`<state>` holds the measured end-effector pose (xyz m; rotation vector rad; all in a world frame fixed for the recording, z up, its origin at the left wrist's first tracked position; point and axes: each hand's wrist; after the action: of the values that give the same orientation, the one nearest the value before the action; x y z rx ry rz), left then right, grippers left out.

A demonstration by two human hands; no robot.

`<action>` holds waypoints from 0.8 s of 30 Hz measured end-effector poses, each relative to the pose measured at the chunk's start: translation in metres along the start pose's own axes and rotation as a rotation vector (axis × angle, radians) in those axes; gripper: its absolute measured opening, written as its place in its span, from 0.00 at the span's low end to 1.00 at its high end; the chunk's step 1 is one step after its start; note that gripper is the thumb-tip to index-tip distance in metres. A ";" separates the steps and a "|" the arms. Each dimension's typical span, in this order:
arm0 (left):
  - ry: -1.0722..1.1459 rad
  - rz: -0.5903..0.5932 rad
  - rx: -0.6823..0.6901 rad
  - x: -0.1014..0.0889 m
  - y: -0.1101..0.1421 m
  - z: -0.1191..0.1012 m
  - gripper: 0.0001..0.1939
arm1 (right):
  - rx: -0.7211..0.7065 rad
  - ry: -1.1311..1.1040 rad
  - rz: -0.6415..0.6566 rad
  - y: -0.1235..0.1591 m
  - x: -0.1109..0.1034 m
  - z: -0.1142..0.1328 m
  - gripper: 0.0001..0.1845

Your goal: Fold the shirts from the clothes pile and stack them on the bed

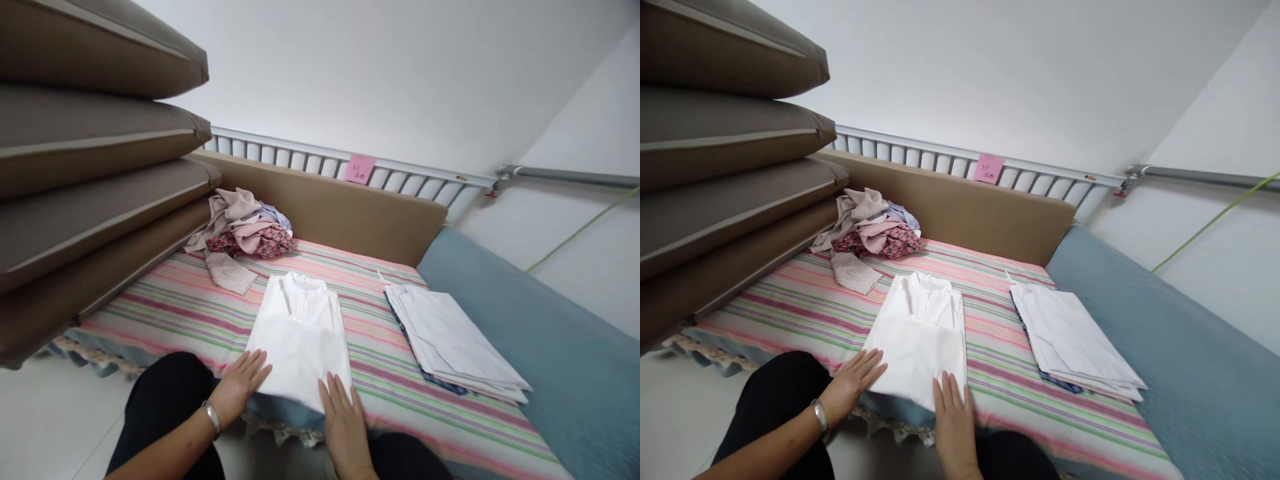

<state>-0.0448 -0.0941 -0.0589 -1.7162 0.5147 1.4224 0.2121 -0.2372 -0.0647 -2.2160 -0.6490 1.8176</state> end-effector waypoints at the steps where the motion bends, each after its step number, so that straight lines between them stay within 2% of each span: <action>1: 0.005 0.001 -0.016 0.001 0.002 -0.001 0.36 | 0.020 0.009 0.017 0.004 0.003 0.004 0.31; 5: 0.042 0.022 -0.054 0.003 0.006 0.001 0.37 | 0.059 -0.012 0.038 0.010 0.006 0.005 0.34; 9: 0.125 0.001 -0.114 0.005 0.005 0.012 0.39 | 0.037 -0.094 0.051 0.010 0.004 -0.019 0.41; 13: 0.236 -0.006 -0.117 0.002 -0.001 0.021 0.31 | 0.010 -0.163 0.097 0.008 -0.003 -0.045 0.40; 18: 0.276 0.063 -0.099 -0.025 -0.009 0.021 0.27 | -0.045 -0.187 0.154 0.000 -0.023 -0.058 0.31; 24: 0.349 0.081 -0.058 -0.071 0.005 0.011 0.25 | -0.236 -0.133 0.010 0.010 -0.052 -0.067 0.34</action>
<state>-0.0743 -0.1019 0.0062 -2.0243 0.7448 1.2054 0.2714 -0.2620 -0.0084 -2.2560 -0.9236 1.9986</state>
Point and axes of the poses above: each hand's wrist, its own y-axis away from the middle knuckle, its own x-axis out of the palm, z = x × y, and after that the axes turned 9 degrees about -x, right-handed
